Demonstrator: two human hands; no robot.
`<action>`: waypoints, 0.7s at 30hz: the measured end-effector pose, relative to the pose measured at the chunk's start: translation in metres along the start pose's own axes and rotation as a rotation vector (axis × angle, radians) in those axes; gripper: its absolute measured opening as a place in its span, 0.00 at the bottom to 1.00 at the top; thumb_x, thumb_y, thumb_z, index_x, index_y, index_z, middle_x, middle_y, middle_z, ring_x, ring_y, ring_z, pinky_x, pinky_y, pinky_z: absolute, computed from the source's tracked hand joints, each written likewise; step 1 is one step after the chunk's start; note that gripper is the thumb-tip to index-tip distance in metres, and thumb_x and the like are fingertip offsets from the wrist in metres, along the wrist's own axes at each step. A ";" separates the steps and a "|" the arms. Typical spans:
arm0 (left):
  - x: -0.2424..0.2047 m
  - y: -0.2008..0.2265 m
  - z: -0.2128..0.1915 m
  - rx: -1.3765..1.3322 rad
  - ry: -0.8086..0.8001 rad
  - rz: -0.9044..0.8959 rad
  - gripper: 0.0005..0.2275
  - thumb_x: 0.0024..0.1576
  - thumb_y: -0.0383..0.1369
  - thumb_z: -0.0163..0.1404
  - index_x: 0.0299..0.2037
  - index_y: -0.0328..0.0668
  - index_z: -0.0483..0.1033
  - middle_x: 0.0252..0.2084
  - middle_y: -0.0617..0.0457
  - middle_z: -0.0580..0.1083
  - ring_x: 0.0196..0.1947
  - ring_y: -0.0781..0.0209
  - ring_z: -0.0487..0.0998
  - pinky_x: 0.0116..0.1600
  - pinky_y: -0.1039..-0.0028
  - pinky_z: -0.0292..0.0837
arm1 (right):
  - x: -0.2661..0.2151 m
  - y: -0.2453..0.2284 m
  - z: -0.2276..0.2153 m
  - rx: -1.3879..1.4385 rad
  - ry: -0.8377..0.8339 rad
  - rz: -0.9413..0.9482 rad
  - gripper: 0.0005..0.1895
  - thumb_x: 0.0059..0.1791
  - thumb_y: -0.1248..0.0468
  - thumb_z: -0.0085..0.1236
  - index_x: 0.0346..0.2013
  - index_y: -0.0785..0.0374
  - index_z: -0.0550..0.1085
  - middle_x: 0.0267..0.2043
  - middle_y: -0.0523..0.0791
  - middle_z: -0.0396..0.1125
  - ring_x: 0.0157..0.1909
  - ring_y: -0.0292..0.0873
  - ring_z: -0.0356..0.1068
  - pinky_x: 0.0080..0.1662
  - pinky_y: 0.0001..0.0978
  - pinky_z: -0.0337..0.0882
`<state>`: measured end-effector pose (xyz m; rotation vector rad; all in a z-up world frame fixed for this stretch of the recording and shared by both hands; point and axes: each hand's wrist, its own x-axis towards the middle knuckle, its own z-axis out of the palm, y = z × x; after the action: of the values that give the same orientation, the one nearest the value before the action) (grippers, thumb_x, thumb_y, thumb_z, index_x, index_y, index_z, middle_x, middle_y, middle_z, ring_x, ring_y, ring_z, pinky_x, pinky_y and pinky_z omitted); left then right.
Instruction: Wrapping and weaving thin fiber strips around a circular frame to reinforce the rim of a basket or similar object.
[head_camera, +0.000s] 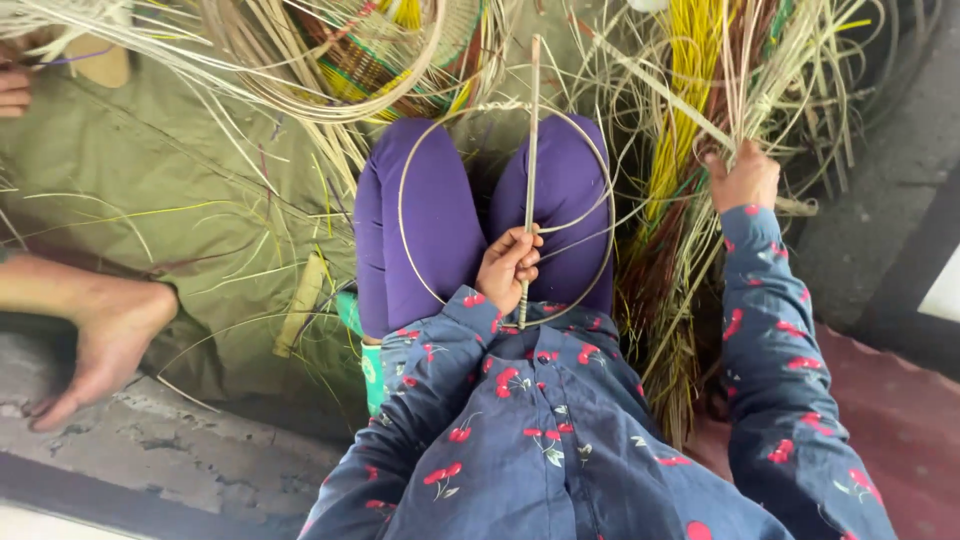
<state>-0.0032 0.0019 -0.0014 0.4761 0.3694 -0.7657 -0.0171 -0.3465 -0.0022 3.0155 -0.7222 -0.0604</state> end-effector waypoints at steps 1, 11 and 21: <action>-0.001 -0.001 -0.001 -0.007 -0.009 -0.009 0.07 0.53 0.27 0.42 0.39 0.35 0.66 0.32 0.52 0.66 0.22 0.75 0.58 0.21 0.91 0.49 | -0.002 -0.004 -0.007 0.129 -0.078 0.125 0.17 0.47 0.57 0.51 0.38 0.71 0.65 0.26 0.55 0.62 0.26 0.51 0.63 0.29 0.39 0.65; -0.002 -0.011 0.010 -0.161 0.038 -0.045 0.06 0.53 0.26 0.42 0.39 0.38 0.67 0.34 0.54 0.66 0.23 0.75 0.60 0.22 0.91 0.52 | -0.150 0.117 0.067 0.189 0.055 0.583 0.22 0.50 0.57 0.44 0.20 0.74 0.70 0.16 0.57 0.62 0.14 0.57 0.59 0.21 0.42 0.62; -0.009 -0.015 0.020 0.208 0.144 -0.018 0.08 0.52 0.28 0.42 0.40 0.32 0.67 0.33 0.51 0.67 0.28 0.71 0.65 0.28 0.86 0.62 | -0.116 -0.002 -0.090 0.904 0.548 0.519 0.09 0.51 0.62 0.33 0.29 0.63 0.59 0.24 0.42 0.53 0.23 0.35 0.50 0.28 0.26 0.55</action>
<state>-0.0168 -0.0128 0.0153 0.7272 0.4307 -0.7931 -0.1155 -0.2896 0.0914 3.0989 -1.7613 1.3745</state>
